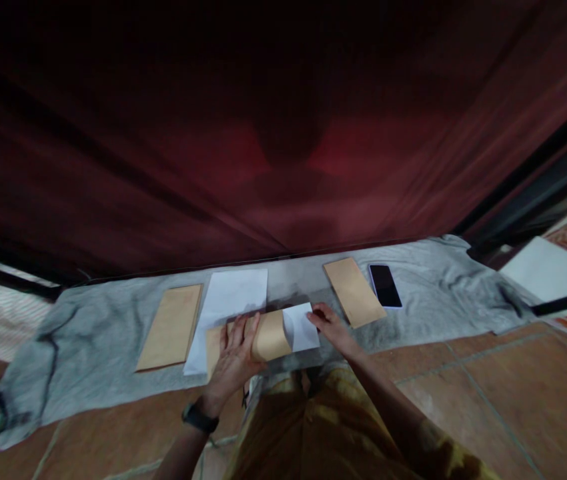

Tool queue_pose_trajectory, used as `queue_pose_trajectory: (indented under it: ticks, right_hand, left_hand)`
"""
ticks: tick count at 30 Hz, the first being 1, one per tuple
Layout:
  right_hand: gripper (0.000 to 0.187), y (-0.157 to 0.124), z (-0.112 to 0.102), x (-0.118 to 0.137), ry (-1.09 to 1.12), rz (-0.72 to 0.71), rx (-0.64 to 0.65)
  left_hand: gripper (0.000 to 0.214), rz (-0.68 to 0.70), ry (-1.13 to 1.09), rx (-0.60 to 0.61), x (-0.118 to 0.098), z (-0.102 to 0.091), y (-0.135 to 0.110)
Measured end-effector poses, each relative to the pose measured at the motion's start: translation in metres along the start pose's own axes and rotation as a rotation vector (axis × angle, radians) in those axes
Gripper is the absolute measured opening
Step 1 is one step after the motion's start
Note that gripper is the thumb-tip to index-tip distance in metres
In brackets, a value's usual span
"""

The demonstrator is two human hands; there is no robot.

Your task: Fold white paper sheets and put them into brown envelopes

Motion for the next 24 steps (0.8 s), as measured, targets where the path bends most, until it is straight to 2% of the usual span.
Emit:
queue_pose_trajectory:
  ticks: [4, 15, 24]
  right_hand:
    - [0.038, -0.013, -0.005, -0.009, 0.031, 0.043, 0.087]
    - [0.028, -0.019, 0.003, -0.016, -0.129, -0.015, 0.015]
    - [0.037, -0.023, 0.0, -0.038, -0.175, 0.025, 0.115]
  left_hand:
    - [0.116, -0.01, 0.007, -0.006, 0.001, 0.0, 0.0]
    - [0.112, 0.05, 0.11, -0.012, -0.018, 0.0, 0.012]
    - [0.105, 0.133, 0.26, 0.042, -0.044, -0.009, 0.027]
Point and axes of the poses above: each hand's wrist, its own y-axis towards the middle knuckle, its own z-axis out of the palm, x = y × z, the point moved 3 cm from there along y, towards the middle knuckle, and after that the axes turned 7 degrees about x, right-handed, at the moved point
